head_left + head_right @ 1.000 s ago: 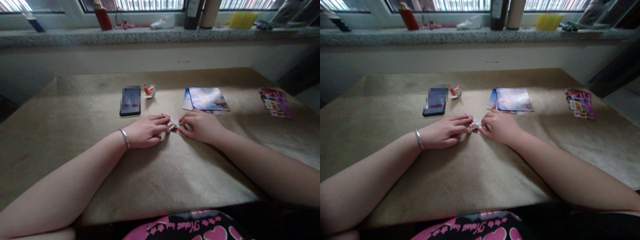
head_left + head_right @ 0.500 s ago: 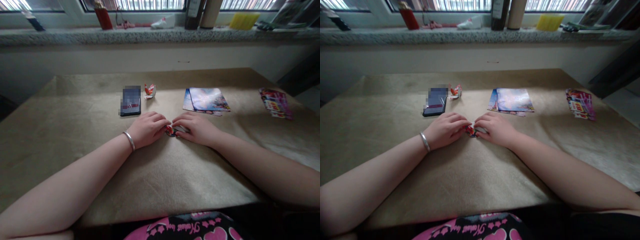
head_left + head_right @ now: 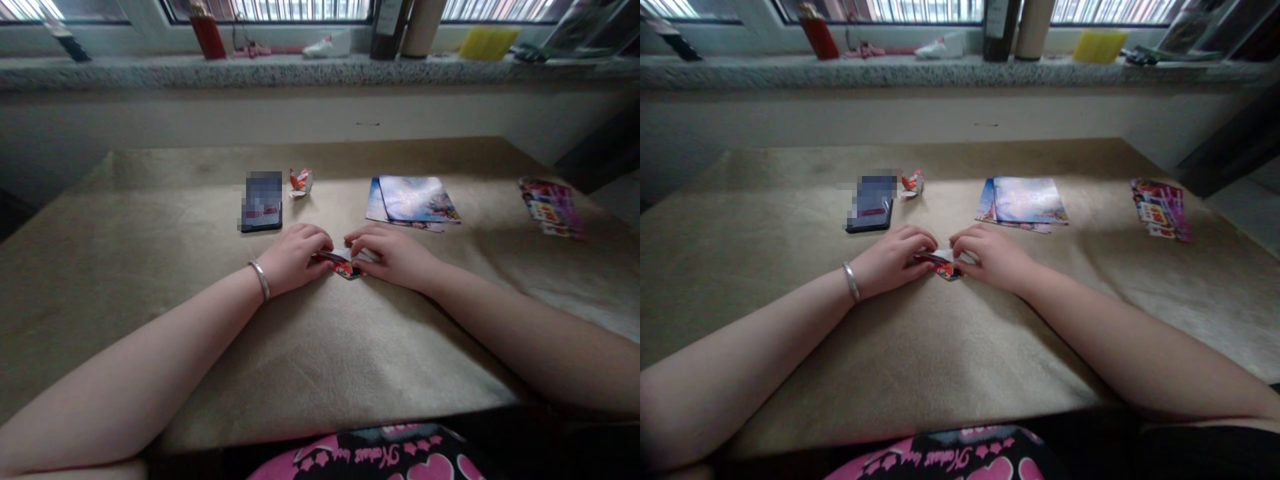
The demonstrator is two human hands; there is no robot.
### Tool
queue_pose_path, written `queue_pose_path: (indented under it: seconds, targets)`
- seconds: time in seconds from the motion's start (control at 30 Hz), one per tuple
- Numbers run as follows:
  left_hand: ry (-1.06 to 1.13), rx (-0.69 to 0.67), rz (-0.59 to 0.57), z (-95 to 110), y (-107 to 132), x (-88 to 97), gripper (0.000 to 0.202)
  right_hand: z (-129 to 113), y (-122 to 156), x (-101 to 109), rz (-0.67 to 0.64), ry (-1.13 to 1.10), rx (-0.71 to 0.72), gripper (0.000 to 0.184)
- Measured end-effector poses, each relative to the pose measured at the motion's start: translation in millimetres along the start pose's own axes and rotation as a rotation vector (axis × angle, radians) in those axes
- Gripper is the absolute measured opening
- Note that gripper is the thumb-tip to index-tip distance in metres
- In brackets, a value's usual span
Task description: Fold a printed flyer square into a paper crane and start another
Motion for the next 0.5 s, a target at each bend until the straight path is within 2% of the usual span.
queue_pose_path:
  seconds: [0.2, 0.37, 0.5]
  targets:
    - [0.086, 0.008, 0.002, -2.1, 0.2, -0.8, 0.018, 5.8, -0.4, -0.9, 0.014, 0.039, -0.076, 0.028]
    - [0.101, -0.029, -0.013, 2.8, -0.3, 1.3, 0.021, 8.2, -1.0, -0.8, 0.034, 0.001, -0.092, 0.019]
    - [0.043, -0.085, -0.001, 6.5, -0.5, 2.8, 0.027, 5.7, -1.8, -1.1, 0.067, -0.125, -0.102, 0.016]
Point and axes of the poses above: each hand's wrist, its own y-axis away from the middle knuckle, its own x-axis out of the back of the hand, z = x × y, the point moved 5 cm from there along -y, towards the middle knuckle
